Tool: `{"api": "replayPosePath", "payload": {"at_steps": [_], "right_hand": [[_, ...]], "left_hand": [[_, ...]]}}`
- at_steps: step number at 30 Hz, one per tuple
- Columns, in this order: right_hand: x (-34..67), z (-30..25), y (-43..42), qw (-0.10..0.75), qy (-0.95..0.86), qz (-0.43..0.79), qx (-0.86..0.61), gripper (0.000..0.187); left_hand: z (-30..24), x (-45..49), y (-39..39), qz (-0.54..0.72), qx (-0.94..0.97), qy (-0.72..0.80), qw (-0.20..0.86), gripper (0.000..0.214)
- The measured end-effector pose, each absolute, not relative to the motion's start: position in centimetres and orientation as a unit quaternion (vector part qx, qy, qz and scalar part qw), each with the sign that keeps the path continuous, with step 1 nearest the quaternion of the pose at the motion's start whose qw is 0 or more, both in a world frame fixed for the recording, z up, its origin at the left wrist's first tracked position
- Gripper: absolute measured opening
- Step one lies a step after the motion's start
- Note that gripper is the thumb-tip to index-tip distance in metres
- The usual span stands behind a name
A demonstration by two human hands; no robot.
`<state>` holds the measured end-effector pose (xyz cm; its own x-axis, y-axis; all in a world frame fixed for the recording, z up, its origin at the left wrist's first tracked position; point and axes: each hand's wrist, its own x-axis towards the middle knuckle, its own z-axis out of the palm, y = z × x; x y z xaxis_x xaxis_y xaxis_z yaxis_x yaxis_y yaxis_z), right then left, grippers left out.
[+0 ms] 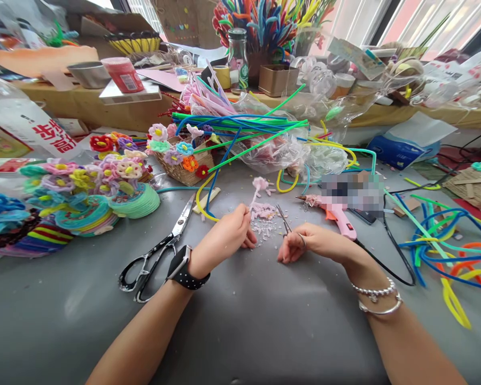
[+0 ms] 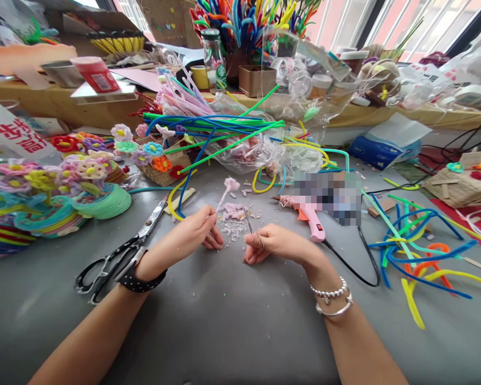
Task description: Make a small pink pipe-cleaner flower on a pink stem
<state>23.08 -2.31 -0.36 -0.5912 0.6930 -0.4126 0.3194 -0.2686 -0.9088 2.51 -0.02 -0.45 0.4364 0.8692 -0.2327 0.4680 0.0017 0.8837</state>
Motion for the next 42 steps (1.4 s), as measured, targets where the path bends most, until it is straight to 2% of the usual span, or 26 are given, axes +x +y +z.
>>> {"api": "replayPosePath", "payload": {"at_steps": [5, 7, 11, 16, 17, 21, 26, 32, 35, 39, 40, 42], "right_hand": [[22.4, -0.7, -2.1, 0.267, -0.591, 0.625, -0.434, 0.058], [22.5, -0.5, -2.2, 0.250, -0.572, 0.638, -0.450, 0.061], [22.5, -0.4, -2.3, 0.142, -0.543, 0.686, -0.463, 0.061], [22.2, -0.5, -2.2, 0.304, -0.553, 0.591, -0.502, 0.057], [22.2, -0.4, -2.2, 0.303, -0.548, 0.592, -0.507, 0.058], [22.4, -0.3, -2.1, 0.210, -0.515, 0.649, -0.520, 0.058], [22.6, -0.5, -1.9, 0.280, -0.577, 0.572, -0.512, 0.057], [22.8, -0.5, -2.2, 0.190, -0.651, 0.572, -0.462, 0.067], [22.8, -0.8, -2.2, 0.182, -0.664, 0.566, -0.453, 0.066], [22.3, -0.8, -2.3, 0.198, -0.652, 0.601, -0.417, 0.080], [22.0, -0.7, -2.4, 0.206, -0.654, 0.596, -0.418, 0.076], [21.3, -0.3, -2.7, 0.249, -0.664, 0.550, -0.442, 0.053]], "left_hand": [[-0.5, 2.8, -0.1, 0.271, 0.695, 0.483, 0.458, 0.022], [-0.2, 2.8, -0.1, 0.263, 0.684, 0.479, 0.483, 0.022], [0.1, 2.7, -0.4, 0.162, 0.673, 0.473, 0.545, 0.019], [-0.2, 3.1, -0.4, 0.250, 0.676, 0.476, 0.504, 0.021], [-0.1, 3.2, -0.4, 0.251, 0.671, 0.473, 0.512, 0.021], [-0.2, 3.4, -0.5, 0.176, 0.650, 0.462, 0.577, 0.020], [-0.4, 3.7, -0.2, 0.298, 0.636, 0.474, 0.531, 0.018], [1.1, 3.5, -0.1, 0.356, 0.624, 0.437, 0.542, 0.017], [1.5, 3.4, -0.2, 0.373, 0.617, 0.419, 0.552, 0.017], [1.4, 3.4, -0.3, 0.406, 0.582, 0.400, 0.580, 0.013], [1.4, 3.4, -0.3, 0.412, 0.573, 0.397, 0.586, 0.013], [1.3, 3.4, -0.3, 0.416, 0.557, 0.392, 0.603, 0.014]]}}
